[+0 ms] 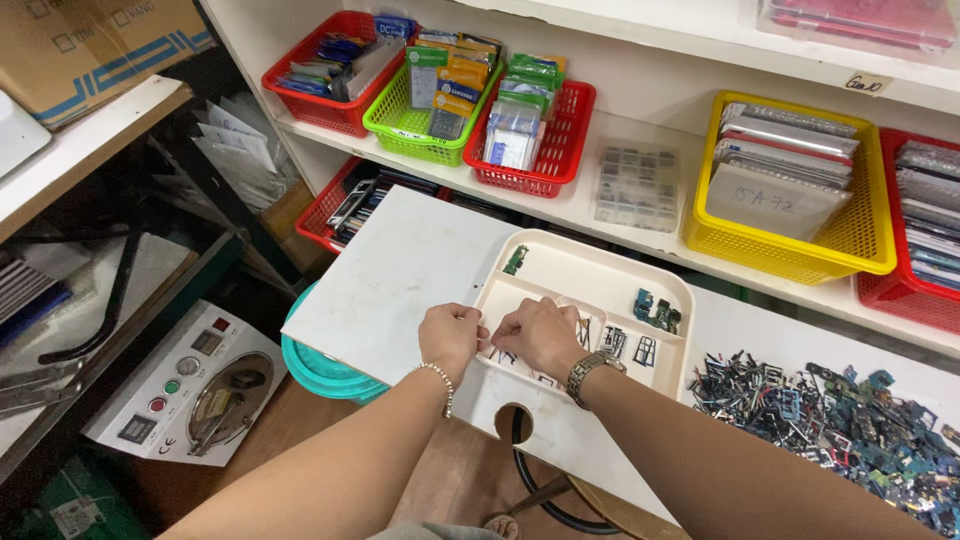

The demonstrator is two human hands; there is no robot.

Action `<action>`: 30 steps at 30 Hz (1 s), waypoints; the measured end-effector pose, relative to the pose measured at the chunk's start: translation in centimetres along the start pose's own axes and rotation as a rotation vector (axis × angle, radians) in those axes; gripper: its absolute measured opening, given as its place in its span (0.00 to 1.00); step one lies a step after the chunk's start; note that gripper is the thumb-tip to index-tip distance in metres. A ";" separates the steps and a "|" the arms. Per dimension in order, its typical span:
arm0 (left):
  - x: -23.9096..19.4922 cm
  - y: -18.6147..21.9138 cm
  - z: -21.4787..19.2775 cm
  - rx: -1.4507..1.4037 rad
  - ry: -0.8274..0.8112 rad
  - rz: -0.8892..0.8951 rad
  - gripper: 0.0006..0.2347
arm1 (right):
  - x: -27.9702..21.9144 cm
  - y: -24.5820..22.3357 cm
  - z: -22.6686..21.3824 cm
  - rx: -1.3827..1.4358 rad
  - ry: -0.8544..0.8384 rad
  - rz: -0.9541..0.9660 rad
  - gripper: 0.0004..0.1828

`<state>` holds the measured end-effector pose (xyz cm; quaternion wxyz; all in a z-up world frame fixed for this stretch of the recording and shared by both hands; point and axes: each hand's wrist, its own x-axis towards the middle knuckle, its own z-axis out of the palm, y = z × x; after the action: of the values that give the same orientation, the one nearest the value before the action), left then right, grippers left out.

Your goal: The person sorts small electronic components from a large pile on a table into a compartmentalized tray. They pick up individual pieces, separate them by type, and place them into designated sections of the tray.

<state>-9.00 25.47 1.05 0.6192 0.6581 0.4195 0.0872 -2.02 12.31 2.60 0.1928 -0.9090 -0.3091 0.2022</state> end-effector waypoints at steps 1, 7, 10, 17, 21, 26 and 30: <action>0.0 0.1 0.0 0.003 0.002 0.000 0.07 | 0.1 0.1 -0.1 -0.025 0.033 -0.047 0.09; -0.8 1.3 2.6 0.030 -0.075 0.040 0.07 | -0.1 2.5 -1.6 0.048 0.159 -0.015 0.11; -1.7 2.1 5.5 0.093 -0.113 0.094 0.07 | -1.1 4.4 -2.6 0.066 0.121 0.073 0.15; -4.2 2.9 12.0 0.193 -0.130 0.266 0.08 | -4.4 10.6 -3.4 0.536 0.211 0.000 0.19; -6.7 2.2 17.1 0.207 -0.294 0.325 0.08 | -10.8 15.6 -4.4 0.512 0.433 0.291 0.17; -10.0 -0.1 22.5 0.114 -0.697 0.160 0.06 | -19.5 21.4 -5.9 0.469 0.559 0.649 0.13; -11.8 -1.3 24.9 0.340 -0.717 0.208 0.06 | -22.4 24.0 -5.4 0.330 0.584 0.554 0.12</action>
<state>-1.28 -0.93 -0.79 0.5965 0.7786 0.1167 -0.1563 -4.02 -20.87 1.33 0.3533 -0.9338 0.0504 0.0272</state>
